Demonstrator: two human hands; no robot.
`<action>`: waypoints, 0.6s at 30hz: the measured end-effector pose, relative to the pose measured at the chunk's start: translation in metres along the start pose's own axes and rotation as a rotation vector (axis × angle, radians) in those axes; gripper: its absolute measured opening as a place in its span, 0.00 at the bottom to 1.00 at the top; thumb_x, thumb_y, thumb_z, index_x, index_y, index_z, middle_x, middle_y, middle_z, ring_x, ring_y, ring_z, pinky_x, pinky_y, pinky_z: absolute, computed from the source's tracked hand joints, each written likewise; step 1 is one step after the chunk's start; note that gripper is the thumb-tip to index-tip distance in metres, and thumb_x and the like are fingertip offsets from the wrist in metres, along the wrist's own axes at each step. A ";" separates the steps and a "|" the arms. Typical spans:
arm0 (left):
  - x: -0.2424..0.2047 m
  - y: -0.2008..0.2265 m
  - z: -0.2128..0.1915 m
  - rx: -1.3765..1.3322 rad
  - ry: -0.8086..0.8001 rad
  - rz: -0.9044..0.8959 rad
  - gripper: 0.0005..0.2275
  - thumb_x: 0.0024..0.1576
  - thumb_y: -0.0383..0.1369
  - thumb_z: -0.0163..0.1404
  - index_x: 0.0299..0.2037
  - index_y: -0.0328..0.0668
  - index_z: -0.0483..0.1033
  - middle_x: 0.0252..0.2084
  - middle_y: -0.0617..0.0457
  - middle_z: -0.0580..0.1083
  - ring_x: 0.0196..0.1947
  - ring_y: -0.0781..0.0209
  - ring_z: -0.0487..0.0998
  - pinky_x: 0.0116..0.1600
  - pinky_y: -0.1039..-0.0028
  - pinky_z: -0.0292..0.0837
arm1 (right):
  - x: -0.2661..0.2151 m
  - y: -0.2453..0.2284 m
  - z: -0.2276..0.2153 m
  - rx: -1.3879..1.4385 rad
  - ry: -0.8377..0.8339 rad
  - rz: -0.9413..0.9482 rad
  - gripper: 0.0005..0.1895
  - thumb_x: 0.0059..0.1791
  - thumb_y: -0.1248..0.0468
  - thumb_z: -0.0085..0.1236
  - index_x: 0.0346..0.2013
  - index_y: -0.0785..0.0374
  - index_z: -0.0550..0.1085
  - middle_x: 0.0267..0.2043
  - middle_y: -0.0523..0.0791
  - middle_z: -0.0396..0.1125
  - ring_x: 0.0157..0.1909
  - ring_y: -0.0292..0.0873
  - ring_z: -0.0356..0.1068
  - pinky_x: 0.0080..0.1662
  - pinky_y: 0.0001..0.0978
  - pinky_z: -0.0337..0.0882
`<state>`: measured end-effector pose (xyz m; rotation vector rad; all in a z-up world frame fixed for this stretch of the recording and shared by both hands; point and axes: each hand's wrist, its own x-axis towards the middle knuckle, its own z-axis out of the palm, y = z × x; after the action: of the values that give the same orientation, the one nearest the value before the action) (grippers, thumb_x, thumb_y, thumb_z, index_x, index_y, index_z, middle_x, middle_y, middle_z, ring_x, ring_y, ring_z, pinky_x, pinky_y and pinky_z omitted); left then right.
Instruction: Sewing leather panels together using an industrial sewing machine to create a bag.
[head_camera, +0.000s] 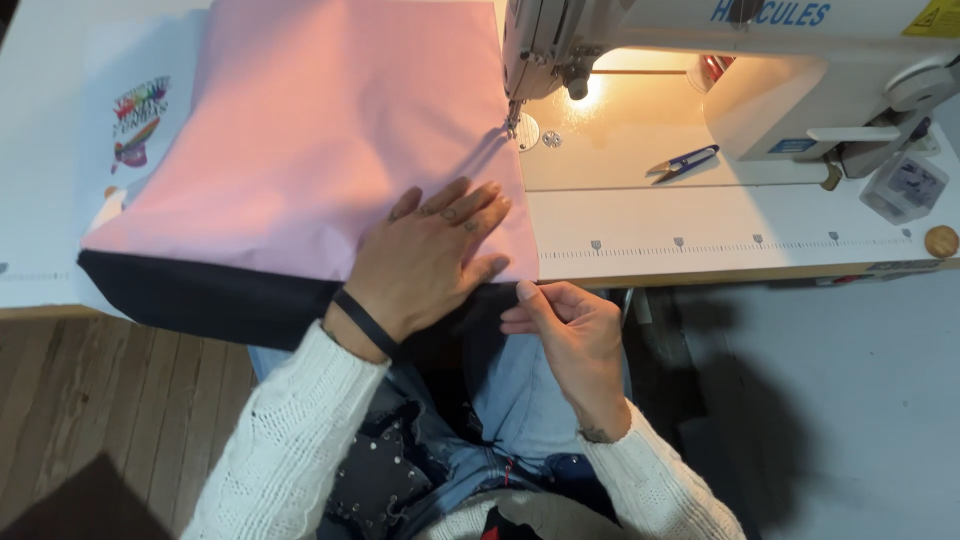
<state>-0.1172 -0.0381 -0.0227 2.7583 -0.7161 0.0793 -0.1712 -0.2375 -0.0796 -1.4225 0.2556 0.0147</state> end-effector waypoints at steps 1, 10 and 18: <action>-0.001 -0.001 -0.001 -0.004 -0.011 0.009 0.28 0.65 0.51 0.41 0.75 0.53 0.61 0.75 0.53 0.63 0.75 0.44 0.59 0.70 0.39 0.56 | -0.006 -0.007 -0.003 -0.289 0.052 -0.283 0.09 0.52 0.63 0.66 0.33 0.67 0.80 0.25 0.50 0.77 0.30 0.46 0.81 0.37 0.36 0.80; -0.006 -0.011 0.008 0.022 -0.010 0.032 0.30 0.65 0.55 0.41 0.77 0.59 0.57 0.76 0.56 0.62 0.77 0.47 0.58 0.71 0.38 0.53 | -0.011 -0.009 -0.010 -1.234 0.096 -1.123 0.19 0.55 0.59 0.59 0.61 0.52 0.77 0.32 0.38 0.63 0.34 0.39 0.73 0.34 0.34 0.75; -0.005 -0.015 0.011 0.016 -0.014 0.011 0.30 0.65 0.55 0.40 0.78 0.61 0.55 0.78 0.59 0.59 0.77 0.50 0.56 0.73 0.38 0.51 | -0.006 -0.005 -0.009 -1.269 0.078 -1.134 0.18 0.57 0.58 0.56 0.62 0.53 0.76 0.25 0.37 0.58 0.27 0.40 0.69 0.30 0.32 0.72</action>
<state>-0.1146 -0.0268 -0.0380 2.7727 -0.7380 0.0680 -0.1776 -0.2460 -0.0743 -2.6400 -0.6599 -0.9536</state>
